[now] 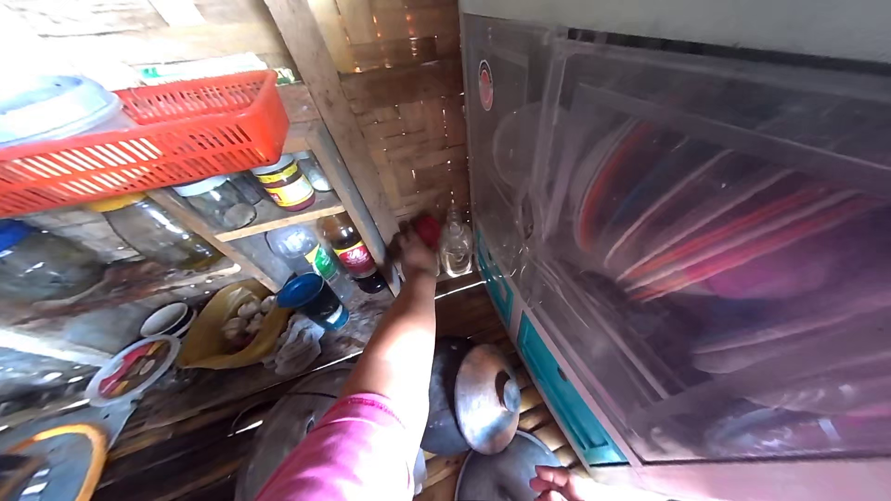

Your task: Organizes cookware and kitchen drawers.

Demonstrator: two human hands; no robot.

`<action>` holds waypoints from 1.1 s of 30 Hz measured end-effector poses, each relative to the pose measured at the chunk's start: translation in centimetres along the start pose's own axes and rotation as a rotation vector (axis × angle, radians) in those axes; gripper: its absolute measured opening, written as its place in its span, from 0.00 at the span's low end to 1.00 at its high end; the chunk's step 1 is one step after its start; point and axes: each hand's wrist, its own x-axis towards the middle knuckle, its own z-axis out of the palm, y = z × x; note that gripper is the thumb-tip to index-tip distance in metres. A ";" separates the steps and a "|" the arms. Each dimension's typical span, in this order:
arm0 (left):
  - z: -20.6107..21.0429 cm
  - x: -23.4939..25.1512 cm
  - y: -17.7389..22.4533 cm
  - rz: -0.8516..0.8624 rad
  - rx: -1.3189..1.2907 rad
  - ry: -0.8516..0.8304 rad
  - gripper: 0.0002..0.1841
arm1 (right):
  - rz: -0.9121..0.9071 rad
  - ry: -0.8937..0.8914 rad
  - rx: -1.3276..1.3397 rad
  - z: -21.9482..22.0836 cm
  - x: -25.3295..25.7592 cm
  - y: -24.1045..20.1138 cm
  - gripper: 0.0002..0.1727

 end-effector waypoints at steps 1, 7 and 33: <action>-0.3 -0.4 0.2 -0.004 0.023 0.003 0.46 | 0.002 0.000 0.006 -0.1 0.0 -0.2 0.16; -2.3 -2.7 1.5 -0.040 -0.062 0.005 0.34 | -0.007 0.039 0.058 -0.1 0.3 -1.0 0.15; 3.3 -12.1 5.0 -0.640 -1.174 -0.643 0.41 | 0.043 0.138 0.134 -0.8 -2.5 -1.8 0.15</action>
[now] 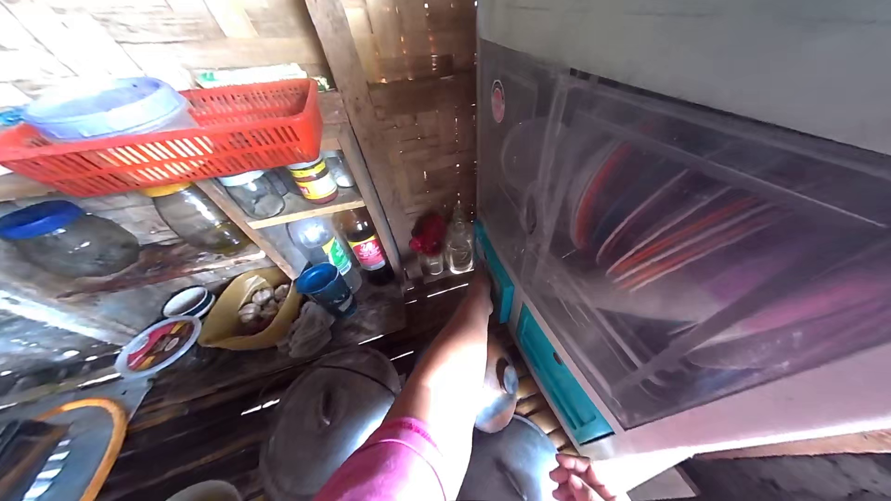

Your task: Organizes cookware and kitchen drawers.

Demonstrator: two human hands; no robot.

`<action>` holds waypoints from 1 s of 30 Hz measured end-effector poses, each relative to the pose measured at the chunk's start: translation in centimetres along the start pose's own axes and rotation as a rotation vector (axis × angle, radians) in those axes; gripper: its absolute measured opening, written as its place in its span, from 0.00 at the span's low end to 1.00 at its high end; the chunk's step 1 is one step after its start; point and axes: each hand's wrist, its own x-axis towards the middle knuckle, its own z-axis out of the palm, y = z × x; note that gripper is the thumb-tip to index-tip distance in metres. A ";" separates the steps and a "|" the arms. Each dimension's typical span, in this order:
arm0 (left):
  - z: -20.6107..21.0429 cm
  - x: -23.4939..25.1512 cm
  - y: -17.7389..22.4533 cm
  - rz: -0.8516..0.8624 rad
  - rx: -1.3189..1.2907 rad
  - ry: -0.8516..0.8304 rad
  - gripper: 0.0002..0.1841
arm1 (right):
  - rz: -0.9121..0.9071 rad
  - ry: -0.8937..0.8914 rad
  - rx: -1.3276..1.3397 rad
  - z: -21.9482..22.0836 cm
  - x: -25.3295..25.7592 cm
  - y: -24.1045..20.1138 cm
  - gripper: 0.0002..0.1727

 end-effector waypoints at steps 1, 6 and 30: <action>0.0 0.0 0.4 0.015 -0.010 0.008 0.40 | 0.020 -0.001 -0.003 0.2 0.3 0.1 0.15; -0.7 0.6 0.7 0.018 -0.044 -0.028 0.43 | 0.061 -0.039 0.003 1.9 1.5 0.2 0.16; -7.1 -4.5 11.0 0.821 1.364 0.212 0.22 | 0.026 -0.102 -0.144 1.3 0.9 1.0 0.15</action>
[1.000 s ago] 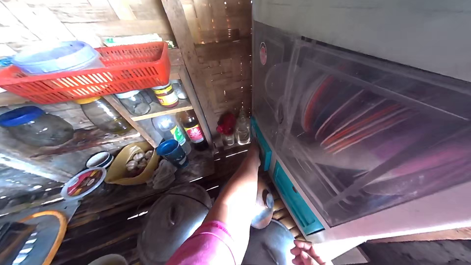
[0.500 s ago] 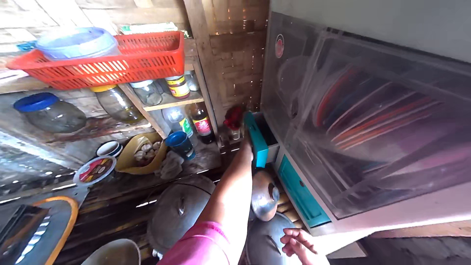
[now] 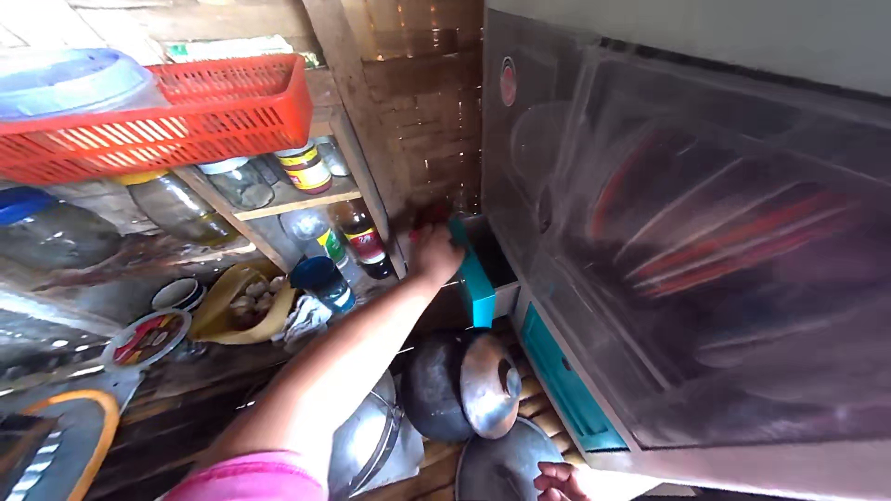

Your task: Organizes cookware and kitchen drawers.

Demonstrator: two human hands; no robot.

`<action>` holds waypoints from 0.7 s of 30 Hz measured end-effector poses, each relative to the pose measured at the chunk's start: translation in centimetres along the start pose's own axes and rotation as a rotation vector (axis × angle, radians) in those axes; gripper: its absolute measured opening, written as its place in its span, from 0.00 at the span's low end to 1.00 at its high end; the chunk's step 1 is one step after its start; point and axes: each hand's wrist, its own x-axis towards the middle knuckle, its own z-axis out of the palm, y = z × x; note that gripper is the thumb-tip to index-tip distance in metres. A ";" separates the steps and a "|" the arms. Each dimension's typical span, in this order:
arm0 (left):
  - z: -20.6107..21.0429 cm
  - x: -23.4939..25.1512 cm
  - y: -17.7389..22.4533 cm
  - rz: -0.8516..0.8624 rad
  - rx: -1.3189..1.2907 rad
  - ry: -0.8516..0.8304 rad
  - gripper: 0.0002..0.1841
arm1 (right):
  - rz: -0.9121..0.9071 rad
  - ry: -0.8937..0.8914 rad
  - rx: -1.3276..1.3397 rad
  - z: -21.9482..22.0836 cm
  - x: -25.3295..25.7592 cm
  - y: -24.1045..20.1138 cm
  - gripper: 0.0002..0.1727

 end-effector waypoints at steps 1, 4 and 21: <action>-0.5 -0.5 -0.8 0.179 0.069 0.008 0.17 | -0.035 0.000 -0.032 0.1 0.3 -0.1 0.14; -0.9 -0.8 -2.9 0.834 0.178 -0.088 0.16 | -0.207 -0.029 -0.184 0.4 1.6 0.4 0.15; -1.6 -1.7 -4.0 1.024 0.376 -0.336 0.14 | -0.404 -0.059 -0.456 0.6 5.4 1.8 0.15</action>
